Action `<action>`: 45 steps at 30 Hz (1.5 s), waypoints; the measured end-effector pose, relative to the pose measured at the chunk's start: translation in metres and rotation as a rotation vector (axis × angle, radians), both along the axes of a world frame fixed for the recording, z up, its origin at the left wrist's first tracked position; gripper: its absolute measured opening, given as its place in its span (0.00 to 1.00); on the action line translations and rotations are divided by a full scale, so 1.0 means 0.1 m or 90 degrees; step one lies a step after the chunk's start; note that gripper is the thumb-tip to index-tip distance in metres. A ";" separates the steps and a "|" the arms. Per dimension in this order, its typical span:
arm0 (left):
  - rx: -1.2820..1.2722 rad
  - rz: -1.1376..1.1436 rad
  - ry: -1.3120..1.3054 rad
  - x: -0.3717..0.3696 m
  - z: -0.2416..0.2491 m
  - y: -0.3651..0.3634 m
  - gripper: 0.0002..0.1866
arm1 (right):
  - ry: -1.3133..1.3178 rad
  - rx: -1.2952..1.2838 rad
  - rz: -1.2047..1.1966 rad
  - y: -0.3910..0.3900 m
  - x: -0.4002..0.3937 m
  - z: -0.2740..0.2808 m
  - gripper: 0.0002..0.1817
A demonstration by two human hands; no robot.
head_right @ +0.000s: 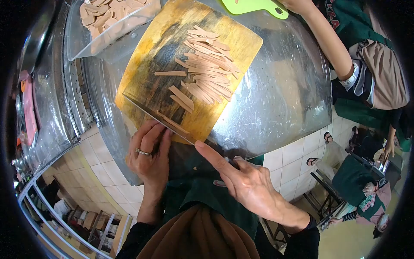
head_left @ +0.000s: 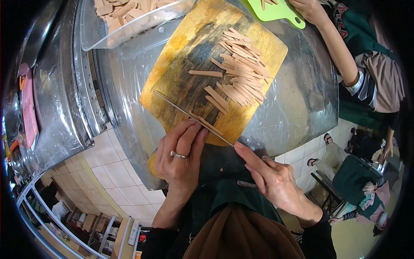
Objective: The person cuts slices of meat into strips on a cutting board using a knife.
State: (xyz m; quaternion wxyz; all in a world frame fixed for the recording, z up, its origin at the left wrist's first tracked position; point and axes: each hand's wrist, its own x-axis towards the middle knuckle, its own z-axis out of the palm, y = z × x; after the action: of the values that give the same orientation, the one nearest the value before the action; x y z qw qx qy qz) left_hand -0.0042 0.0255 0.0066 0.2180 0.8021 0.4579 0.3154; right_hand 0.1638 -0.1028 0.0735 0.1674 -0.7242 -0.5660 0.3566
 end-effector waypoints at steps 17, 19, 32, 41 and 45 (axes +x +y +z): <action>0.008 0.009 0.006 0.04 0.01 -0.02 0.13 | 0.222 0.076 -0.090 0.43 0.26 -0.19 0.34; 0.029 -0.011 0.010 0.06 0.05 0.00 0.12 | 0.232 0.058 -0.106 0.41 0.32 -0.08 0.31; 0.018 -0.110 -0.015 0.37 0.01 0.38 0.08 | 0.226 0.065 -0.223 0.01 0.55 -0.07 0.31; -0.127 -0.123 -0.098 0.40 0.01 0.56 0.09 | 0.174 0.135 -0.207 -0.17 0.49 -0.14 0.31; 0.003 -0.147 0.043 0.40 0.13 0.57 0.12 | 0.164 0.139 -0.204 -0.22 0.46 -0.14 0.31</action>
State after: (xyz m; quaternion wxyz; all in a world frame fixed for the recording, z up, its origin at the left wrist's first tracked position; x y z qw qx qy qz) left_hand 0.0361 0.0829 0.0195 0.2355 0.8603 0.3686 0.2619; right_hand 0.2098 -0.1246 0.0590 0.3703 -0.7310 -0.4528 0.3514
